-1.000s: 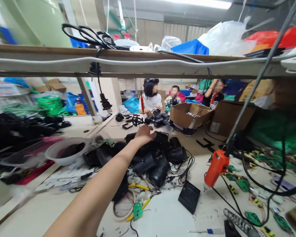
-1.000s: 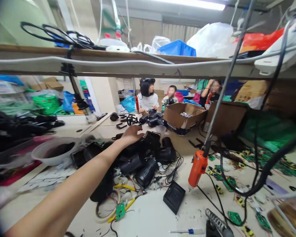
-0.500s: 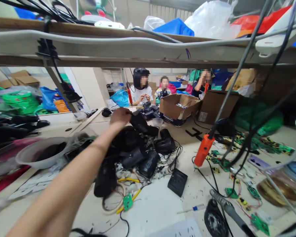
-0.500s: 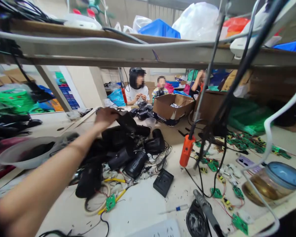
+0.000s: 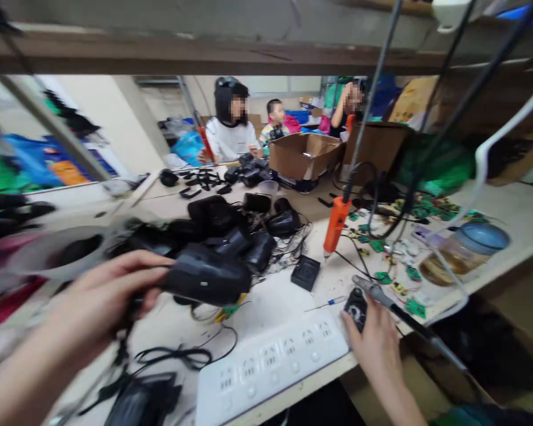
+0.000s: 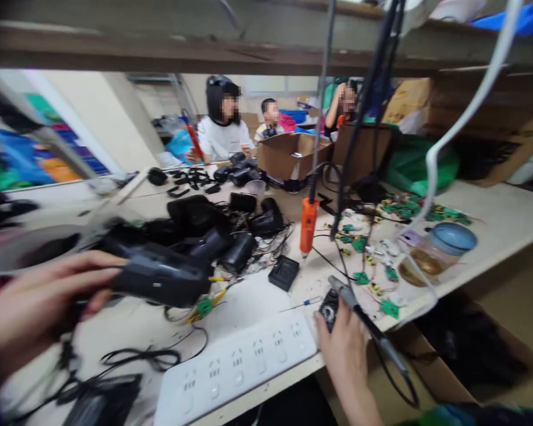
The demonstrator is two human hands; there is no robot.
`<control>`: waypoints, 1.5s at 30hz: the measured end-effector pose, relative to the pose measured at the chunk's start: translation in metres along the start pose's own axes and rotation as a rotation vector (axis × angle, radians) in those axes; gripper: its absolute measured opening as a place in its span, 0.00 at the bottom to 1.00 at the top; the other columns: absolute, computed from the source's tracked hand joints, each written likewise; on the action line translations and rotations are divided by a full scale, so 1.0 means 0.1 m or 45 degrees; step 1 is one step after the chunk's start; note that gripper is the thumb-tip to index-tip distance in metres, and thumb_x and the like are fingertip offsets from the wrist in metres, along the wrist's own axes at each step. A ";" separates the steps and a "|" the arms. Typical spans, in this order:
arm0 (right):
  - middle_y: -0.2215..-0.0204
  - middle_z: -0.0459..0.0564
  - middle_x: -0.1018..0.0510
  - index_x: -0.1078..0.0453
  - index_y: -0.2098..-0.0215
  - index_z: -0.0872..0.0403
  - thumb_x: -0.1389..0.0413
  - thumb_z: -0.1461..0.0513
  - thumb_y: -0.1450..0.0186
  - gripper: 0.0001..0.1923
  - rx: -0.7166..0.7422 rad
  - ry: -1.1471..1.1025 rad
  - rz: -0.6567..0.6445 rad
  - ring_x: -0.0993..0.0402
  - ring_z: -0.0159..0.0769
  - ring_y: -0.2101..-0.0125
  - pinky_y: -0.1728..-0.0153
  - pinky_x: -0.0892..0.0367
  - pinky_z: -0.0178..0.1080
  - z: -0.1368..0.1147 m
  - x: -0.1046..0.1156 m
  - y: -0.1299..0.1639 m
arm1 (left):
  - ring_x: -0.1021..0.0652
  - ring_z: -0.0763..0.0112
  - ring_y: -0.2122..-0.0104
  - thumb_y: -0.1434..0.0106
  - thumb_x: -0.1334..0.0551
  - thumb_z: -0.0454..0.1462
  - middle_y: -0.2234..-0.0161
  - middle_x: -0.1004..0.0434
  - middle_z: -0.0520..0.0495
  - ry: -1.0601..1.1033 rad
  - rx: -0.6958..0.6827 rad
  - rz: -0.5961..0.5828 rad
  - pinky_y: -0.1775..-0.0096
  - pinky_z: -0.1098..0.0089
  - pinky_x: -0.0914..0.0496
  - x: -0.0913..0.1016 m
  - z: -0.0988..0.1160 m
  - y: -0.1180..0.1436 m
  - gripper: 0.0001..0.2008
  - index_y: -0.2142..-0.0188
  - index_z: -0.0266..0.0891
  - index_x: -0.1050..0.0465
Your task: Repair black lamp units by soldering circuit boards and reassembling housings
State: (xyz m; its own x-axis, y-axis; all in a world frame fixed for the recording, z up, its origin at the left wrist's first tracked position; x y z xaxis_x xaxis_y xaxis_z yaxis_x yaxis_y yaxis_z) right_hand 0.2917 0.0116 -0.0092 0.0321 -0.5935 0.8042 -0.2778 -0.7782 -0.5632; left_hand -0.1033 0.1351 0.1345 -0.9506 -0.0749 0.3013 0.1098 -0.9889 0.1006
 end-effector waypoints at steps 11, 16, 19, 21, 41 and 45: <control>0.59 0.72 0.24 0.38 0.44 0.71 0.62 0.43 0.29 0.39 0.167 -0.048 0.155 0.26 0.56 0.62 0.62 0.30 0.51 0.45 0.03 -0.14 | 0.36 0.79 0.87 0.57 0.34 0.39 0.85 0.36 0.57 0.411 0.180 -0.079 0.84 0.76 0.44 -0.80 -0.21 0.35 0.10 0.74 0.39 0.28; 0.66 0.63 0.22 0.28 0.59 0.60 0.54 0.47 0.29 0.25 0.238 -0.167 0.126 0.26 0.51 0.67 0.62 0.30 0.50 0.25 0.41 -0.02 | 0.36 0.82 0.87 0.55 0.34 0.33 0.84 0.36 0.57 0.609 0.328 -0.132 0.85 0.80 0.48 -0.93 -0.25 0.33 0.08 0.72 0.37 0.29; 0.68 0.52 0.22 0.27 0.65 0.52 0.48 0.57 0.30 0.11 0.218 -0.735 -0.165 0.24 0.41 0.67 0.64 0.29 0.39 -0.26 0.53 0.10 | 0.39 0.84 0.88 0.51 0.36 0.29 0.86 0.40 0.59 0.720 0.421 -0.196 0.86 0.82 0.48 -1.08 -0.25 0.32 0.06 0.74 0.36 0.32; 0.68 0.50 0.22 0.26 0.67 0.51 0.48 0.60 0.30 0.10 0.131 -1.145 -0.555 0.24 0.36 0.68 0.66 0.28 0.35 -0.77 0.43 0.19 | 0.40 0.85 0.88 0.49 0.38 0.27 0.85 0.42 0.59 0.748 0.483 -0.239 0.86 0.83 0.48 -1.19 -0.25 0.32 0.06 0.75 0.37 0.34; 0.72 0.52 0.31 0.32 0.74 0.53 0.49 0.68 0.34 0.11 0.821 -0.202 -0.428 0.35 0.42 0.72 0.70 0.39 0.41 -0.97 0.61 0.26 | 0.21 0.64 0.71 0.56 0.37 0.37 0.73 0.22 0.49 0.537 0.455 -0.184 0.65 0.66 0.28 -1.23 -1.10 0.62 0.10 0.70 0.40 0.27; 0.73 0.50 0.33 0.28 0.62 0.56 0.53 0.65 0.29 0.11 0.631 -0.368 -0.357 0.34 0.40 0.72 0.72 0.36 0.39 -0.73 0.67 0.00 | 0.19 0.54 0.63 0.54 0.39 0.38 0.67 0.20 0.44 0.221 0.331 -0.326 0.54 0.56 0.28 -1.13 -1.15 0.67 0.18 0.62 0.40 0.25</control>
State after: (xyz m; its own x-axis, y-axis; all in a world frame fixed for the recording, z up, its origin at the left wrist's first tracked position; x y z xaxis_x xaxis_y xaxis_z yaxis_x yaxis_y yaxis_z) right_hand 0.2244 -0.0131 0.0590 0.3161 -0.3309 0.8892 0.2536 -0.8736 -0.4152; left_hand -0.0217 0.0626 -0.0018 -0.9892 0.1267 0.0733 -0.0879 -0.9144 0.3951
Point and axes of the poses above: each hand's wrist, its own y-axis away from the middle knuckle, its own x-axis out of the back of the hand, z = x × y, the point moved 8 cm from there along -y, towards the middle knuckle
